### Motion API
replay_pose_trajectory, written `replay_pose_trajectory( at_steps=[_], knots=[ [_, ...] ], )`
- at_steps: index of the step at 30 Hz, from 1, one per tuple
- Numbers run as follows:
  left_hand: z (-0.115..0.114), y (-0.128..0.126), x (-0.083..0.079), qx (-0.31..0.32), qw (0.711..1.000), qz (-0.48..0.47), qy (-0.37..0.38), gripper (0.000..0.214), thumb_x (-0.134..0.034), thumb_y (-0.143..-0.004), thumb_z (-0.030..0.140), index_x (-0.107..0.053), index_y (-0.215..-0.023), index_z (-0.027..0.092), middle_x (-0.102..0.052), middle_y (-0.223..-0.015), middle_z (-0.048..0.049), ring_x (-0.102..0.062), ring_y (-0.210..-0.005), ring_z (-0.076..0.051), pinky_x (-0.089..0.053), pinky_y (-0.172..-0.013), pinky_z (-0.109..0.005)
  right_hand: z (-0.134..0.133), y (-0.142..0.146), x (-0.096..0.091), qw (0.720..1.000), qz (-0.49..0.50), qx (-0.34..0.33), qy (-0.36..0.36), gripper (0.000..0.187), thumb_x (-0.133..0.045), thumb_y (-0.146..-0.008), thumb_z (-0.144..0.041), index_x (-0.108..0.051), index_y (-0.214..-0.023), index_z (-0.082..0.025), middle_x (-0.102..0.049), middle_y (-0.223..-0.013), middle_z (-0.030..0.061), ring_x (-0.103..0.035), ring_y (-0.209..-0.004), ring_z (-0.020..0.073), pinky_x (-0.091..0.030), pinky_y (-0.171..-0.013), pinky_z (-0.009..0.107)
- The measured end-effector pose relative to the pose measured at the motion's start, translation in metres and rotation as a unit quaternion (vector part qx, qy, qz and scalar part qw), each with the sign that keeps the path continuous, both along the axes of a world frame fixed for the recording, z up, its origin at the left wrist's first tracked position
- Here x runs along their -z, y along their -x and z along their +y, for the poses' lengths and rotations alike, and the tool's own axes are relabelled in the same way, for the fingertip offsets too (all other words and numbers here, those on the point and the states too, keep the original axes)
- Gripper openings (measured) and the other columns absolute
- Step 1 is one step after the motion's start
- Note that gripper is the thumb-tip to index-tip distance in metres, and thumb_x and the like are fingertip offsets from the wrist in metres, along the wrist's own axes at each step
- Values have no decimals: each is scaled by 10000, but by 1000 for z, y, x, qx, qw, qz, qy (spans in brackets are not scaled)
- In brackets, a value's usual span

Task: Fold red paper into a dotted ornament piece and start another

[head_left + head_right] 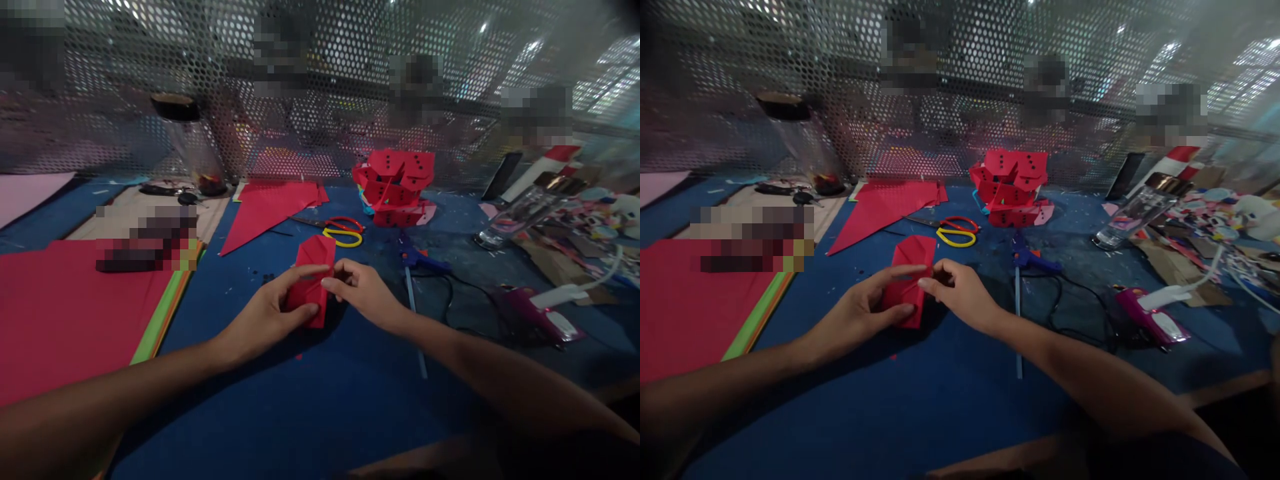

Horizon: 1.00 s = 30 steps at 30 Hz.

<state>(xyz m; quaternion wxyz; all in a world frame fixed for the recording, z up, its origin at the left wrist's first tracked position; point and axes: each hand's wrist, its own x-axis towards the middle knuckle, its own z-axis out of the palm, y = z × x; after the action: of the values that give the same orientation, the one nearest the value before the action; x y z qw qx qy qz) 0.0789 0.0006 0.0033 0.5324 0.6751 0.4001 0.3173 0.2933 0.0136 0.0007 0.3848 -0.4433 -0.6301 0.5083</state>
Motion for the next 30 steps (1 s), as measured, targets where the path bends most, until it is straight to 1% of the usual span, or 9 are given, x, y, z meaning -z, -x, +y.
replay_pose_trajectory(
  at_steps=[3, 5, 7, 10, 14, 16, 21, 25, 30],
  knots=[
    [2, 2, -2, -20, 998, -54, 29, 710, -702, -903, 297, -414, -1552, 323, -736, -1160, -46, -696, -992, -228, -560, -887, -347, 4, -3, -1, 999, -3, 35, -8, 283, -709, -868, -450, -580, -805, -205, -551, -670, -51, -533, -610, 113, -419, -625, 270],
    [3, 1, -3, -26, 991, -112, 63, 806, -703, -903, 277, -301, -1598, 339, -729, -1195, -60, -705, -1034, -235, -561, -922, -368, 6, -4, 0, 998, 9, 60, -6, 298, -713, -859, -464, -575, -795, -208, -546, -659, -51, -537, -612, 116, -419, -631, 272],
    [4, 0, -2, -21, 982, -152, 107, 888, -746, -871, 268, -250, -1606, 316, -726, -1219, -88, -727, -1004, -243, -578, -903, -386, 9, -5, 2, 996, 24, 80, -4, 310, -720, -848, -479, -578, -797, -208, -558, -687, -45, -549, -617, 116, -427, -639, 273],
    [6, -4, 3, -3, 974, -160, 163, 895, -832, -794, 249, -339, -1540, 211, -757, -1146, -117, -756, -935, -250, -587, -886, -393, 10, -6, 3, 995, 38, 97, -6, 304, -722, -844, -479, -597, -817, -203, -584, -748, -32, -559, -627, 112, -438, -648, 276],
    [8, -7, 8, 12, 974, -133, 185, 663, -870, -753, 250, -569, -1335, 147, -771, -1124, -114, -755, -953, -234, -572, -925, -376, 9, -6, 3, 994, 47, 95, 1, 271, -719, -850, -443, -599, -821, -202, -580, -745, -32, -552, -622, 108, -442, -646, 277],
    [9, -8, 9, 17, 975, -121, 187, 600, -874, -749, 259, -625, -1282, 144, -777, -1104, -99, -749, -928, -212, -574, -899, -349, 8, -5, 3, 995, 49, 89, 3, 255, -717, -852, -430, -601, -828, -204, -585, -741, -33, -550, -617, 107, -445, -649, 279],
    [10, -8, 7, 6, 973, -125, 193, 623, -885, -730, 242, -623, -1287, 147, -779, -1119, -94, -752, -925, -201, -581, -887, -333, 8, -4, 2, 995, 44, 90, 0, 257, -706, -857, -433, -591, -824, -206, -600, -752, -28, -558, -615, 108, -441, -648, 282],
    [9, -7, 6, 0, 970, -131, 207, 610, -876, -751, 254, -605, -1287, 143, -791, -1043, -90, -765, -871, -201, -599, -867, -342, 8, -5, 2, 996, 28, 88, -7, 272, -690, -872, -456, -581, -824, -211, -594, -723, -28, -565, -620, 119, -430, -634, 285],
    [9, -7, 7, -4, 967, -139, 216, 560, -873, -758, 265, -625, -1244, 138, -793, -1024, -98, -769, -845, -202, -609, -855, -344, 8, -5, 1, 996, 18, 84, -11, 283, -675, -885, -466, -571, -819, -211, -606, -728, -22, -569, -628, 120, -433, -638, 285]
  ],
)
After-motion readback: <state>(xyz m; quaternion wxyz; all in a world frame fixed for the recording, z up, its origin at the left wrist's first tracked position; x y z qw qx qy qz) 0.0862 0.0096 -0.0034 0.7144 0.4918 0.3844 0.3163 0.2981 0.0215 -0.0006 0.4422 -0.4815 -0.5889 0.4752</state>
